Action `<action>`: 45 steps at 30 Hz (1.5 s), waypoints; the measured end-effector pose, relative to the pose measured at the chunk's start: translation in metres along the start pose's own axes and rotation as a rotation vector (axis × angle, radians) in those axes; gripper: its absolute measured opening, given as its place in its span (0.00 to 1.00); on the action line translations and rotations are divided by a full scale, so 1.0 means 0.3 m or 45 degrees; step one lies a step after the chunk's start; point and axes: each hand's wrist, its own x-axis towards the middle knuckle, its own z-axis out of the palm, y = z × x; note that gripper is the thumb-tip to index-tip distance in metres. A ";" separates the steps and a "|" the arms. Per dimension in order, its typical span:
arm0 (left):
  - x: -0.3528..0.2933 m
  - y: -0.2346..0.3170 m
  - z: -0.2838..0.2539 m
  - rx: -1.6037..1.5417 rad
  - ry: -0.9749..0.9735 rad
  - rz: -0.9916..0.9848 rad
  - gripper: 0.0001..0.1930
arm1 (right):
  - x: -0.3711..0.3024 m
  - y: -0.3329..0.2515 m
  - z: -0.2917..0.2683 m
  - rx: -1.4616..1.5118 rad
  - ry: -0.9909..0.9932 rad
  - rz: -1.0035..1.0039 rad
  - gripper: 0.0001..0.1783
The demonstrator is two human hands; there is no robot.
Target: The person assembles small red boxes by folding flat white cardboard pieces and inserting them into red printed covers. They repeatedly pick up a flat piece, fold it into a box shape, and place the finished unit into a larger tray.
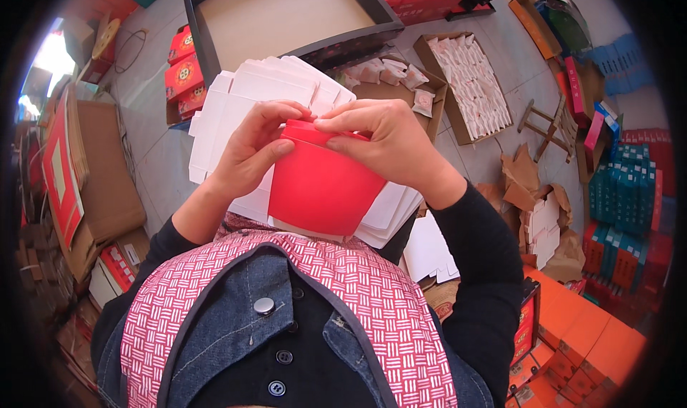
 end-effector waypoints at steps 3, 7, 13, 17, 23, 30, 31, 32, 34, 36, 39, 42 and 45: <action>0.003 -0.005 -0.008 0.143 -0.007 -0.006 0.08 | 0.002 -0.009 0.025 -0.037 0.037 -0.038 0.11; -0.004 -0.007 -0.014 0.184 0.070 0.009 0.05 | -0.016 0.010 -0.044 0.109 0.107 0.087 0.10; -0.003 -0.012 -0.024 0.140 0.084 -0.030 0.06 | -0.184 0.087 0.005 0.900 0.434 0.402 0.13; -0.005 -0.018 -0.009 0.118 0.121 -0.053 0.07 | -0.180 0.060 0.050 1.001 0.563 0.512 0.12; 0.012 0.007 0.046 0.662 0.077 0.031 0.11 | -0.160 0.052 0.063 0.882 0.566 0.545 0.11; 0.066 0.052 0.087 1.120 0.002 0.094 0.12 | -0.141 0.058 0.073 0.695 0.559 0.592 0.10; 0.071 0.053 0.099 1.223 -0.003 0.119 0.11 | -0.140 0.058 0.079 0.650 0.568 0.602 0.10; 0.077 0.050 0.108 1.234 -0.012 0.104 0.11 | -0.140 0.057 0.082 0.627 0.579 0.592 0.11; 0.089 0.039 0.121 1.256 -0.030 0.072 0.11 | -0.141 0.055 0.090 0.580 0.601 0.574 0.11; 0.106 0.049 0.127 1.234 -0.086 0.071 0.10 | -0.148 0.051 0.104 0.562 0.599 0.480 0.12; 0.116 0.059 0.128 1.187 -0.138 0.061 0.10 | -0.165 0.059 0.128 0.508 0.587 0.271 0.13; 0.116 0.066 0.127 1.167 -0.136 0.076 0.09 | -0.179 0.056 0.145 0.524 0.584 0.213 0.15; 0.112 0.072 0.126 1.145 -0.136 0.080 0.09 | -0.187 0.058 0.185 0.653 0.697 0.155 0.16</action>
